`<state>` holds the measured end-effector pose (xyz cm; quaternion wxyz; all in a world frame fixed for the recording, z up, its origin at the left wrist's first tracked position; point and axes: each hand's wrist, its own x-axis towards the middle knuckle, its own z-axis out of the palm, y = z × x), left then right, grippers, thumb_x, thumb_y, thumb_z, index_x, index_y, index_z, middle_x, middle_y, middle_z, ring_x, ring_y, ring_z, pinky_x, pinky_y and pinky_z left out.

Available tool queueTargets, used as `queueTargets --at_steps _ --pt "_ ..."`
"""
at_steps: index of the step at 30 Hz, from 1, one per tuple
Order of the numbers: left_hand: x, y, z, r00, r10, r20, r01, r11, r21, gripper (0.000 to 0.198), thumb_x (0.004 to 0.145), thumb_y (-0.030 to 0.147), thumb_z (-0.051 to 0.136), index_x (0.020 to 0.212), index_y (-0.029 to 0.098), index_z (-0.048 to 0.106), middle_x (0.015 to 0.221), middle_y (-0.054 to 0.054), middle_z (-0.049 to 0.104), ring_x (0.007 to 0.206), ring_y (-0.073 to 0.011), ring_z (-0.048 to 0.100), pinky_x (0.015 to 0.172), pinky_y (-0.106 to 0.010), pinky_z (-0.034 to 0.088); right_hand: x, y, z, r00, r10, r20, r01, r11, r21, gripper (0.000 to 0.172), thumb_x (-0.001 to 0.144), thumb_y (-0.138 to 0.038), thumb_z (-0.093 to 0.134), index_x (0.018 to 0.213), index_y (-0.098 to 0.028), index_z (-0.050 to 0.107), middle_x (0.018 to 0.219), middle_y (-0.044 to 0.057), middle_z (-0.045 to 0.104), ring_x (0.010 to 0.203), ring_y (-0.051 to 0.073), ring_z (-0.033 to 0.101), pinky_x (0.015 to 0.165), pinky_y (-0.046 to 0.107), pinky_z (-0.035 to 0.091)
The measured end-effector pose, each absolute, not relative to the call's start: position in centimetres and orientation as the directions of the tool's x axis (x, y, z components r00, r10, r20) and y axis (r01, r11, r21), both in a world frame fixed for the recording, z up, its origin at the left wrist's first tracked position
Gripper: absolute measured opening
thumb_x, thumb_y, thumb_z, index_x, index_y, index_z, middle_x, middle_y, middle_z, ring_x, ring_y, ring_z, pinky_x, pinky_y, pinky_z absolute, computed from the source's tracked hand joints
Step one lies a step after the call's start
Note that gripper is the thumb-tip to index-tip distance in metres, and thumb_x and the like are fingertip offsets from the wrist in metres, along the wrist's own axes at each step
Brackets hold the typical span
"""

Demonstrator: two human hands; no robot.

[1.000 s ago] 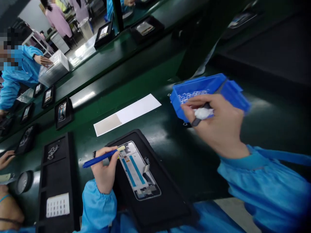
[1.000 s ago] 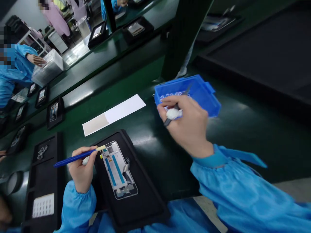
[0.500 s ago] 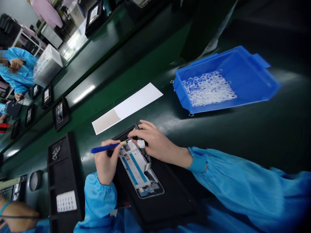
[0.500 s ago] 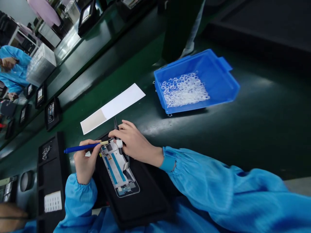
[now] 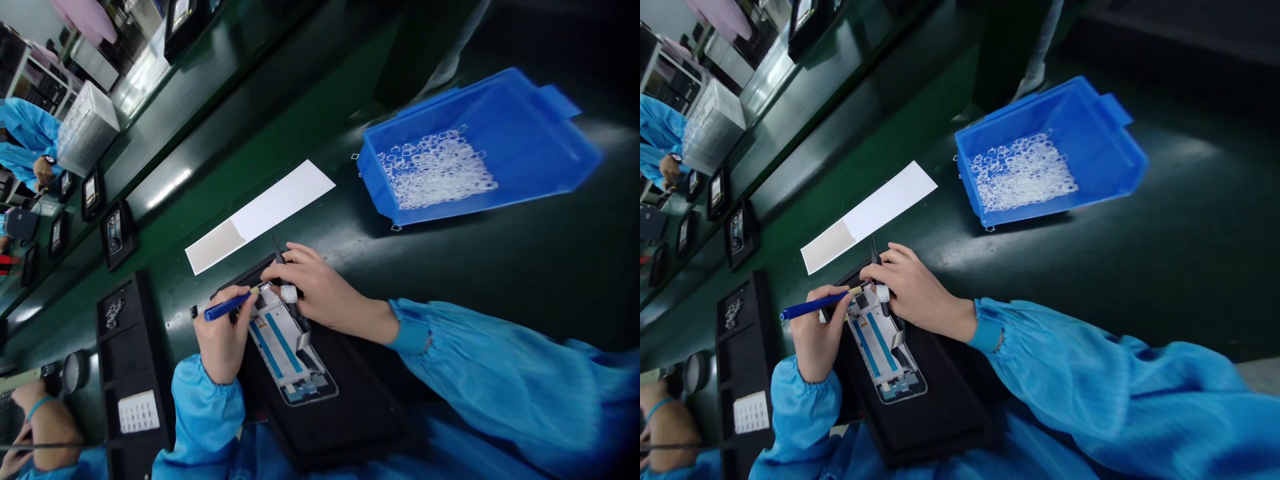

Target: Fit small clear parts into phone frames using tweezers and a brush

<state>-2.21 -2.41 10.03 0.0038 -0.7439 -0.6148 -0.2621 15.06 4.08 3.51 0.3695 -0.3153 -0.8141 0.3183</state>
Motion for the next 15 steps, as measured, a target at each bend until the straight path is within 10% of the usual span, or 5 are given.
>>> queueTargets --at_steps 6,15 --pt "-1.8 -2.1 10.2 0.166 0.918 0.36 0.931 -0.266 0.248 0.011 0.095 0.028 0.057 0.095 0.019 0.063 0.086 -0.003 0.073 0.078 -0.0153 0.072 0.068 -0.022 0.054 15.0 4.1 3.3 -0.527 0.755 0.39 0.288 0.591 -0.753 0.029 0.083 -0.005 0.048 0.101 -0.023 0.062 0.089 0.004 0.065 0.09 0.022 0.059 0.108 0.055 0.037" --pt "-3.3 -2.1 8.6 -0.1 0.97 0.221 0.762 -0.068 0.644 0.009 0.089 0.028 0.065 0.087 0.02 0.064 0.086 -0.002 0.073 0.08 -0.0156 0.071 0.069 -0.023 0.054 14.9 4.1 3.2 -0.537 0.755 0.376 0.311 0.592 -0.744 0.023 0.086 -0.01 0.049 0.1 -0.023 0.063 0.088 0.005 0.066 0.088 0.022 0.06 0.108 0.058 0.037"
